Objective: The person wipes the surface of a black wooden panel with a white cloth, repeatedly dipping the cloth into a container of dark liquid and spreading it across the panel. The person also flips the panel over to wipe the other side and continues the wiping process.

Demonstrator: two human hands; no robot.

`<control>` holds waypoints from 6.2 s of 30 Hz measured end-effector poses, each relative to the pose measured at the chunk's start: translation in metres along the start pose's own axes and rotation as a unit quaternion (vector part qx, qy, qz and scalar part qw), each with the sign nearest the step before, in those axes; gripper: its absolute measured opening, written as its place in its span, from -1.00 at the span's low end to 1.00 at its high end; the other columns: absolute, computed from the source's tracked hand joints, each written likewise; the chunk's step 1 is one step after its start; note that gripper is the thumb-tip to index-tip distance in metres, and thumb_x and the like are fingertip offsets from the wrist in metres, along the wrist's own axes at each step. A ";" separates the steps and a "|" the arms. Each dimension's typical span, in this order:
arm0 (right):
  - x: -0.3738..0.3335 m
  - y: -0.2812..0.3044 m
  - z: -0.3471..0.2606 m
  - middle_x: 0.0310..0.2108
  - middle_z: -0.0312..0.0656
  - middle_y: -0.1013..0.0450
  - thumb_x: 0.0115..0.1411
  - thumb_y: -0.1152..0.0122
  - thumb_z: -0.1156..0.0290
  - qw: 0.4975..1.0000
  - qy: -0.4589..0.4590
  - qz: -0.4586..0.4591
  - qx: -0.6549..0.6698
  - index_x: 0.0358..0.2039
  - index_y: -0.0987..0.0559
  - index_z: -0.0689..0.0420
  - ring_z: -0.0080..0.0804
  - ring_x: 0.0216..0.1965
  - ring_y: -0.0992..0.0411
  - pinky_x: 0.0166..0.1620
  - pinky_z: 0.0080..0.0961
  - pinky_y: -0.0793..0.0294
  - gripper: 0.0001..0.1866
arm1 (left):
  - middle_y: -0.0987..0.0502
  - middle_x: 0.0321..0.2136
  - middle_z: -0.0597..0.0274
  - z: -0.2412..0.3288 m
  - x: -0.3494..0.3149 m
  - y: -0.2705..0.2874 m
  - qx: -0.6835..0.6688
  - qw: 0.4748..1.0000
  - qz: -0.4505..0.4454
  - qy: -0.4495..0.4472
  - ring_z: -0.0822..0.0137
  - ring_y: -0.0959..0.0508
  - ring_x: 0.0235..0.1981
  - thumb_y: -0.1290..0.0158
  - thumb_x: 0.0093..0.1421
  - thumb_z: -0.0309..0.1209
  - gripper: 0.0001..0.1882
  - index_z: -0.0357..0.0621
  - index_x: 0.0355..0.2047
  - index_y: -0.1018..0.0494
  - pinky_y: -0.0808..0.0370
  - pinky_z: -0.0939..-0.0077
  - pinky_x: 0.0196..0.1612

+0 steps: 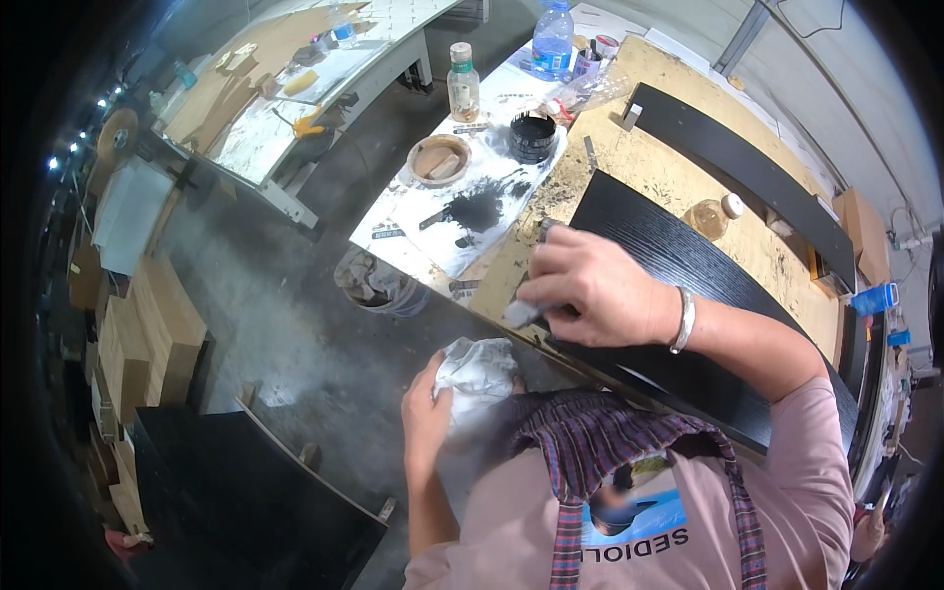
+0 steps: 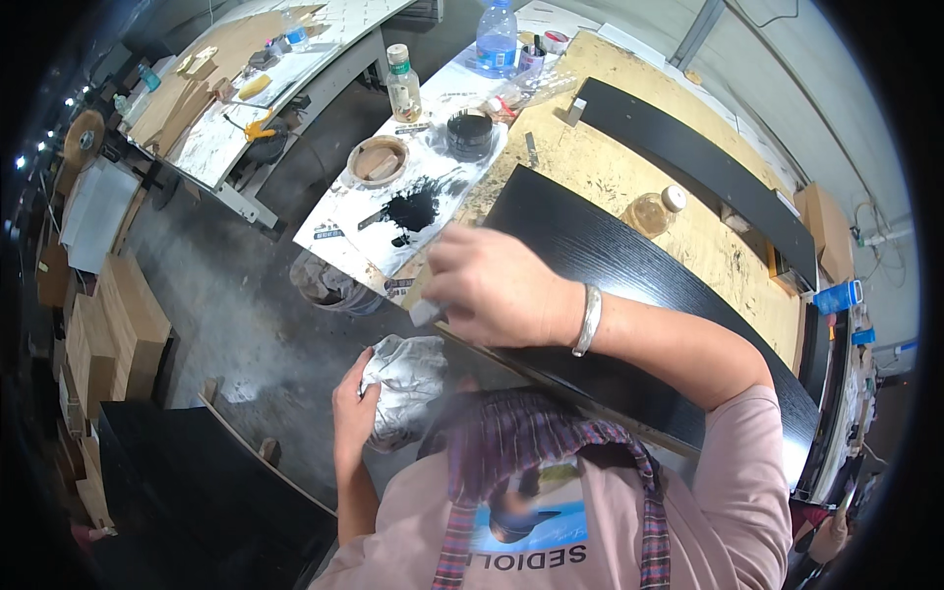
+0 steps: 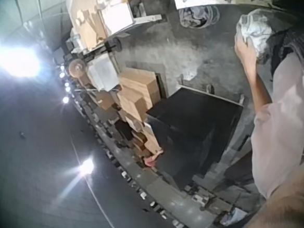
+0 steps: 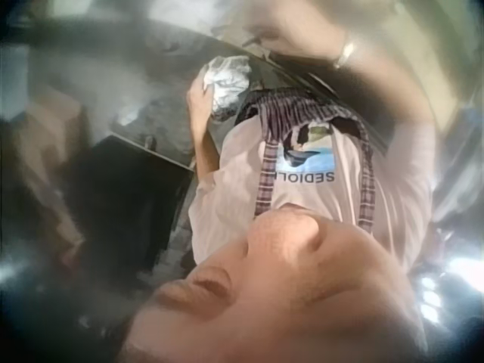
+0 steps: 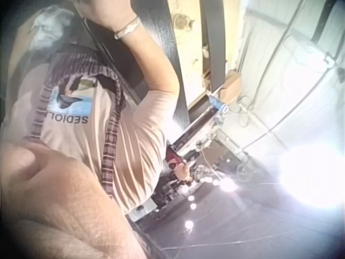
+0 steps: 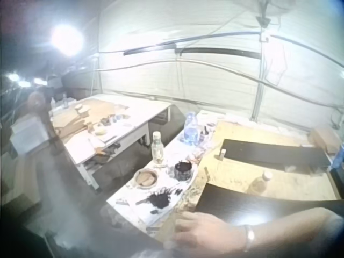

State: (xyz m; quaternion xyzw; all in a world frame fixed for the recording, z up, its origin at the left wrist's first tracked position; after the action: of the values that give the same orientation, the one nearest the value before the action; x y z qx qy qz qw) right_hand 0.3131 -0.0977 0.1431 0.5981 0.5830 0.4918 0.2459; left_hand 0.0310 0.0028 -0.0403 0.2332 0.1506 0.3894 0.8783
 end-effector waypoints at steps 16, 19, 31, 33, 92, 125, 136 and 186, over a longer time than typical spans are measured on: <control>-0.009 0.015 0.093 -0.39 -0.09 -0.49 -0.03 -0.25 0.45 0.972 -0.168 0.107 -0.124 -0.43 -0.68 0.15 -0.06 -0.21 -0.48 -0.12 -0.16 -0.55 -0.87 | -0.58 0.05 -0.15 -0.002 -0.002 0.002 0.011 1.000 -0.014 0.001 -0.08 -0.60 0.04 0.00 0.19 -0.52 -0.48 -0.20 0.20 -0.48 -0.49 0.27 0.10; -0.028 0.046 0.164 -0.35 -0.10 -0.52 -0.04 -0.21 0.47 0.930 -0.198 0.154 -0.271 -0.37 -0.72 0.17 -0.08 -0.14 -0.47 -0.04 -0.20 -0.53 -0.79 | -0.58 0.05 -0.18 -0.004 -0.004 0.003 0.007 1.000 -0.013 0.006 -0.08 -0.59 0.06 -0.01 0.19 -0.53 -0.46 -0.21 0.22 -0.47 -0.48 0.28 0.12; -0.163 0.045 0.125 -0.40 -0.27 -0.53 0.17 -0.20 0.43 0.746 -0.472 0.446 0.148 -0.20 -0.68 0.36 -0.58 -0.36 -0.42 -0.26 -0.62 -0.37 -0.72 | -0.53 0.08 -0.11 0.140 0.046 0.084 0.067 0.954 0.097 -0.275 -0.02 -0.58 0.03 0.03 0.02 -0.77 -0.42 -0.16 0.05 -0.62 -0.50 0.26 0.09; -0.180 0.038 0.124 -0.39 -0.28 -0.53 0.16 -0.20 0.43 0.705 -0.478 0.484 0.199 -0.19 -0.68 0.35 -0.59 -0.36 -0.43 -0.26 -0.62 -0.39 -0.71 | -0.52 0.13 -0.07 0.181 0.064 0.068 0.134 0.925 0.010 -0.357 -0.03 -0.58 0.02 -0.05 -0.01 -0.65 -0.44 -0.01 0.03 -0.64 -0.54 0.18 0.06; -0.171 0.038 0.119 -0.50 -0.13 -0.59 0.07 -0.31 0.37 0.694 -0.496 0.501 0.145 -0.32 -0.69 0.38 -0.49 -0.46 -0.48 -0.31 -0.49 -0.48 -0.71 | -0.37 0.29 0.09 0.292 0.185 -0.114 0.370 0.809 -0.138 -0.435 -0.04 -0.39 0.22 -0.30 0.09 -0.11 -0.44 -0.08 0.07 -0.60 -0.45 0.06 0.19; -0.158 0.036 0.113 -0.44 -0.10 -0.60 0.06 -0.24 0.43 0.705 -0.482 0.495 0.160 -0.29 -0.69 0.37 -0.46 -0.39 -0.52 -0.22 -0.50 -0.51 -0.73 | -0.55 0.06 -0.16 0.276 0.248 -0.097 0.107 0.889 -0.215 -0.390 -0.07 -0.57 0.08 -0.22 0.06 -0.48 -0.62 -0.25 -0.06 -0.64 -0.44 0.29 0.19; -0.067 0.014 0.084 -0.37 -0.11 -0.46 0.06 -0.36 0.40 0.829 -0.396 0.363 -0.151 -0.33 -0.61 0.19 -0.13 -0.34 -0.51 -0.26 -0.26 -0.54 -0.82 | -0.52 -0.01 0.04 0.199 0.190 0.031 -0.255 0.927 -0.137 -0.239 0.27 -0.55 -0.01 -0.12 -0.09 -0.80 -0.55 -0.52 -0.10 -0.58 -0.44 0.46 0.09; -0.424 0.098 -0.005 -0.33 0.07 -0.56 0.13 -0.29 0.27 0.557 -0.712 0.329 -0.271 -0.48 -0.66 0.27 0.03 -0.26 -0.58 -0.09 -0.14 -0.57 -0.72 | -0.51 0.06 -0.18 0.255 0.144 0.036 -0.137 0.965 -0.052 -0.218 0.09 -0.55 -0.02 -0.05 -0.04 -0.81 -0.28 -0.60 0.24 -0.33 -0.53 0.28 0.06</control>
State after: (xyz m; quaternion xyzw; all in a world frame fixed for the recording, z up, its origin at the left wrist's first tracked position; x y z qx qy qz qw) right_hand 0.4230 -0.5171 0.1025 0.8087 -0.1803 0.0872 0.5530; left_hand 0.2163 0.0584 0.1824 0.1817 -0.0879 0.2998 0.9324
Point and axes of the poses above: each hand's wrist, its own x-axis towards the middle knuckle, its own y-axis out of the back of the hand, z = x × y, the point moved 1 cm from there along x, towards the middle knuckle
